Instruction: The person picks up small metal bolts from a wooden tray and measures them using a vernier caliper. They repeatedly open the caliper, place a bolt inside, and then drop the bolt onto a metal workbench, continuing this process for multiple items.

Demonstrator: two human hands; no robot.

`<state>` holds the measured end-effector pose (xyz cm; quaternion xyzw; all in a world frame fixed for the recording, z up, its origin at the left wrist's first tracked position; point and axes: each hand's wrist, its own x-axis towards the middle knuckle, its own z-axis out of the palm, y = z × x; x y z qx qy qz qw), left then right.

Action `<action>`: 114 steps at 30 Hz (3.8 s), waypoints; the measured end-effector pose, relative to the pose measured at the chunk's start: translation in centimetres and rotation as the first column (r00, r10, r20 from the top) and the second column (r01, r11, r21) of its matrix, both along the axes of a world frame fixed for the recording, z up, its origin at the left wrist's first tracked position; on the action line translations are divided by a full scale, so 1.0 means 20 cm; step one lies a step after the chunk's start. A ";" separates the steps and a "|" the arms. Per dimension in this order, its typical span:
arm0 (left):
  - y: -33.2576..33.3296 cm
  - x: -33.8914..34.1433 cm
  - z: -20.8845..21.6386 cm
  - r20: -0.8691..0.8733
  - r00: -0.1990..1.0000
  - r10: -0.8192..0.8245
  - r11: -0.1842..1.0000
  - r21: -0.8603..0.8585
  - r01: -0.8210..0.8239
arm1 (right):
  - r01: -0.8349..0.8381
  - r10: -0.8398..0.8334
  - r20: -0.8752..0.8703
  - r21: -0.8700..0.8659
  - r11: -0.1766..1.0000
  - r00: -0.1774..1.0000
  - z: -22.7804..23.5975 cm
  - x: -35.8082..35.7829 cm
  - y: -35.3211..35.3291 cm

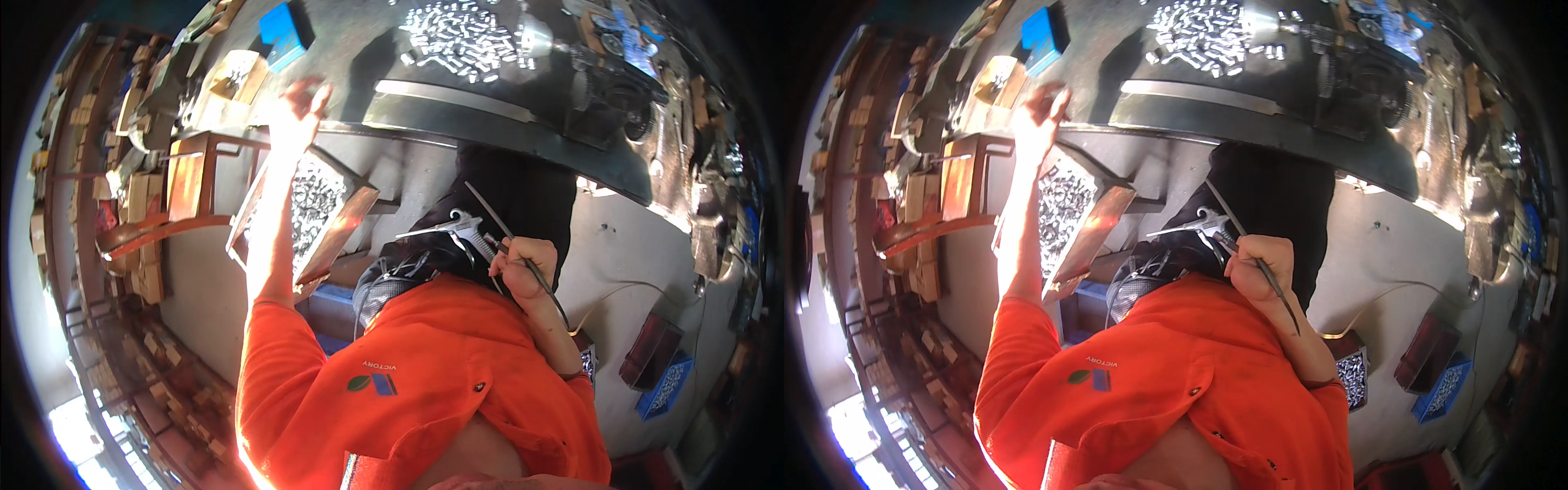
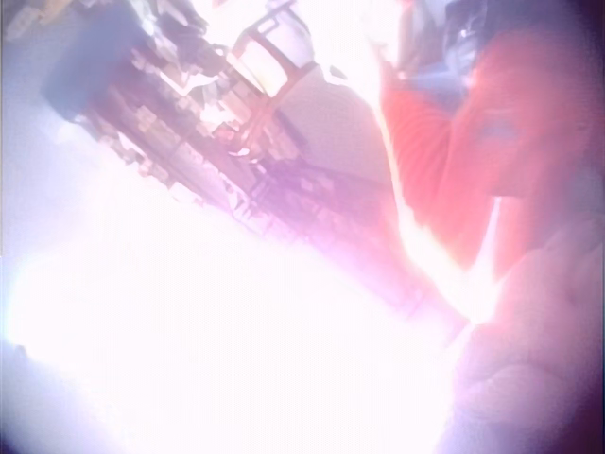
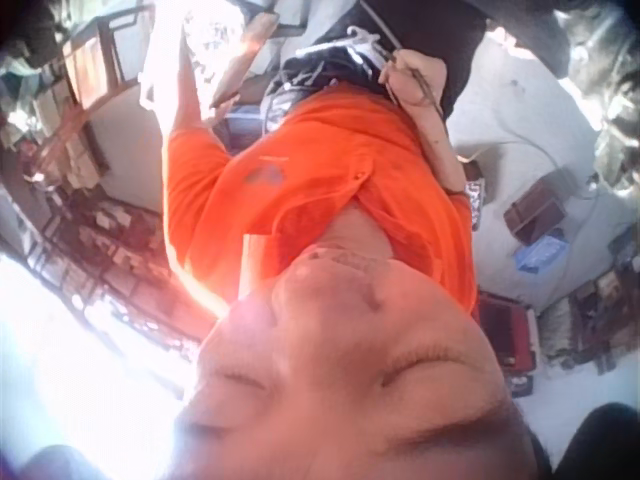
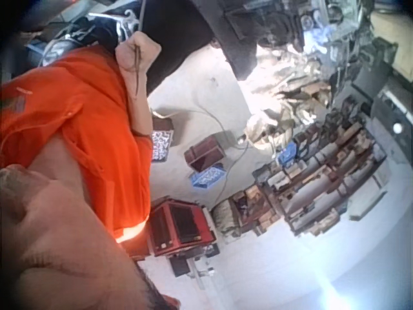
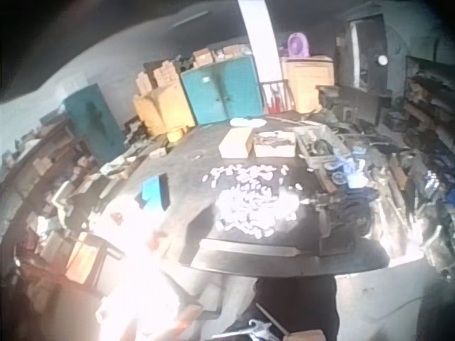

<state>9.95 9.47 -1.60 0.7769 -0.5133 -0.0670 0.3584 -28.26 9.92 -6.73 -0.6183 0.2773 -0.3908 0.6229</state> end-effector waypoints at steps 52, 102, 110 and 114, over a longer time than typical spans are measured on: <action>0.33 -0.86 -0.23 -0.915 -0.399 0.051 0.930 -0.103 0.354 | -0.051 0.037 -0.062 -0.258 0.965 0.997 0.03 0.10 -0.06; 0.18 -0.87 -0.22 0.148 0.791 -0.594 0.798 -0.012 0.602 | -0.262 0.234 -0.150 -0.209 0.942 0.961 0.00 0.14 -0.06; -0.25 -0.55 -0.24 0.111 0.954 -0.280 0.959 0.077 0.272 | -0.036 0.013 -0.085 -0.284 0.958 0.996 0.07 -0.02 -0.10; -0.62 -0.34 -0.16 -0.342 0.919 -0.197 0.980 -0.054 0.190 | -0.103 0.096 -0.048 -0.163 0.981 0.994 0.05 -0.03 -0.06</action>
